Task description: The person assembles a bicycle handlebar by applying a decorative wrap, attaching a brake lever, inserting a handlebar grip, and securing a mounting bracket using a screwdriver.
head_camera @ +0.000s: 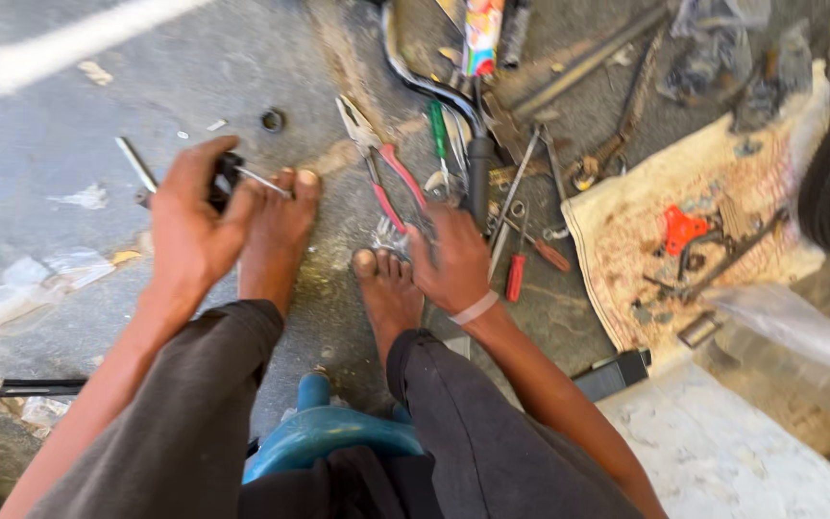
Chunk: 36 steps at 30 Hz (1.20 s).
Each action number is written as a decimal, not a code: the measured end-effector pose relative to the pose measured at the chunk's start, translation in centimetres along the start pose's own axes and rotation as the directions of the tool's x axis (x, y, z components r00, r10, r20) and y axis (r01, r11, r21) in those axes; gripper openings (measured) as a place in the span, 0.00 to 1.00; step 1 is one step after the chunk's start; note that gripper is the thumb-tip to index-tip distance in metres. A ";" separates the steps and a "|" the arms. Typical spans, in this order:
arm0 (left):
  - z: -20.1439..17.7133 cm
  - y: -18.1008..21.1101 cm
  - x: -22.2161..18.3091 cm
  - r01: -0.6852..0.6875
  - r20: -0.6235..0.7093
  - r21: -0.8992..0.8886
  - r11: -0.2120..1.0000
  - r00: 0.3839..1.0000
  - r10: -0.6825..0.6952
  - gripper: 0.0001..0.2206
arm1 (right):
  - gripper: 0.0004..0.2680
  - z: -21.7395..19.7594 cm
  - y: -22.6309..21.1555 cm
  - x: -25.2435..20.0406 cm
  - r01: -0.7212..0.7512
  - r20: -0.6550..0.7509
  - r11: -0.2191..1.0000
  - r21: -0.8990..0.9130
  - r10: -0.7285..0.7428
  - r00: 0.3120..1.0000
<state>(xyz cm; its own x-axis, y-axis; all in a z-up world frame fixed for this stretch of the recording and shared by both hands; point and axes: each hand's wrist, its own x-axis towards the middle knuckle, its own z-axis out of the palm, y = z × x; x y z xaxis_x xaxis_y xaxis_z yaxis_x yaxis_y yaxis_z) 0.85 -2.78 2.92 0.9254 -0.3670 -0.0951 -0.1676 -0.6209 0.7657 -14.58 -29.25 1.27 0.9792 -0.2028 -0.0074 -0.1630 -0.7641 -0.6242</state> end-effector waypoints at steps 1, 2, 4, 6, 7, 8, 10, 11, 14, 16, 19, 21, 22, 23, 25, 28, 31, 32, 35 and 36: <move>-0.2 0.2 0.3 -0.005 0.014 0.043 0.999 1.000 0.004 0.20 | 0.14 2.0 -0.5 1.8 0.000 0.042 0.996 -0.091 0.003 0.999; -0.2 0.4 0.3 -0.005 0.040 0.075 0.997 0.999 0.002 0.22 | 0.20 3.6 -0.7 3.1 0.046 0.023 0.977 -0.210 -0.042 0.999; -0.1 0.7 0.0 -0.016 0.065 0.099 0.995 0.998 0.010 0.24 | 0.25 5.6 -0.3 4.3 0.024 0.069 0.957 -0.290 -0.004 0.998; -0.2 0.8 0.4 -0.052 0.057 0.087 0.995 0.997 0.047 0.25 | 0.26 6.7 0.7 4.8 -0.114 0.178 0.968 -0.225 0.156 0.971; -0.1 0.8 0.9 -0.011 0.080 0.063 0.998 0.997 0.005 0.27 | 0.24 7.0 1.4 5.0 -0.251 0.190 0.951 -0.180 0.284 0.940; -0.3 0.8 0.9 0.043 0.097 0.048 0.998 0.994 -0.047 0.28 | 0.22 7.4 1.8 5.0 -0.374 0.219 0.918 -0.129 0.395 0.892; -0.8 0.3 1.4 0.084 0.097 0.024 0.996 0.992 -0.086 0.28 | 0.19 7.0 2.5 4.7 -0.432 0.283 0.879 0.203 0.369 0.885; -0.8 0.1 1.9 0.072 0.079 0.015 0.997 0.994 -0.073 0.27 | 0.18 5.9 2.8 4.3 -0.347 0.277 0.810 0.474 0.237 0.931; -1.7 -0.8 2.3 0.044 0.040 0.008 0.999 0.998 -0.044 0.23 | 0.21 2.2 0.7 1.5 -0.721 0.686 0.119 0.682 0.238 0.688; -1.9 -1.3 3.0 -0.009 -0.006 0.008 1.000 1.000 0.009 0.21 | 0.17 -0.5 -1.0 0.9 -0.797 0.788 0.006 0.604 0.142 0.599; -2.1 -1.7 3.5 -0.047 -0.054 0.016 0.999 0.997 0.047 0.19 | 0.16 -2.3 -3.5 1.5 -0.866 0.861 0.148 0.478 0.115 0.495; -2.2 -1.8 4.2 -0.008 -0.064 0.014 1.000 0.998 0.009 0.19 | 0.17 -1.8 -5.2 2.1 -0.736 0.793 0.581 0.347 0.238 0.561; -2.3 -1.9 4.4 -0.033 -0.065 0.023 0.999 0.997 0.034 0.19 | 0.18 -1.6 -5.8 2.3 -0.503 0.654 0.824 0.260 0.233 0.719; -2.2 -1.9 4.5 -0.057 -0.066 0.033 0.998 0.996 0.059 0.18 | 0.19 -1.4 -6.2 2.7 -0.231 0.509 0.968 0.097 0.151 0.848; -2.2 -1.9 4.9 -0.043 -0.040 0.009 0.999 0.998 0.044 0.18 | 0.20 -1.3 -6.9 3.5 0.093 0.377 0.969 -0.229 0.000 0.926; -2.1 -1.7 5.3 0.085 0.060 -0.063 0.994 0.995 -0.081 0.17 | 0.23 -1.8 -7.7 4.7 0.200 0.356 0.874 -0.444 -0.033 0.934; -2.4 -1.1 5.7 0.220 0.163 -0.054 0.974 0.964 -0.209 0.15 | 0.23 -2.8 -8.7 5.4 0.248 0.309 0.837 -0.488 -0.100 0.946; -2.6 -0.9 5.8 0.263 0.198 -0.033 0.964 0.947 -0.252 0.14 | 0.22 -2.9 -8.9 5.7 0.264 0.313 0.814 -0.517 -0.108 0.944; -2.7 -0.8 5.9 0.271 0.236 -0.033 0.962 0.937 -0.256 0.14 | 0.22 -3.4 -9.2 6.4 0.304 0.335 0.775 -0.554 -0.128 0.934; -2.7 -0.8 6.0 0.255 0.236 -0.044 0.966 0.942 -0.238 0.14 | 0.22 -3.6 -9.2 6.6 0.317 0.343 0.767 -0.557 -0.135 0.929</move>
<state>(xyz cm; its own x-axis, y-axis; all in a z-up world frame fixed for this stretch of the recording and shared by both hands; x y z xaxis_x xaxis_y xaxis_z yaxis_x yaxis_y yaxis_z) 7.41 -2.60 3.46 0.8314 -0.3619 -0.4217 0.0886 -0.6628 0.7435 -7.04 -25.73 9.75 0.9736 0.1251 -0.1910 0.1185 -0.9919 -0.0457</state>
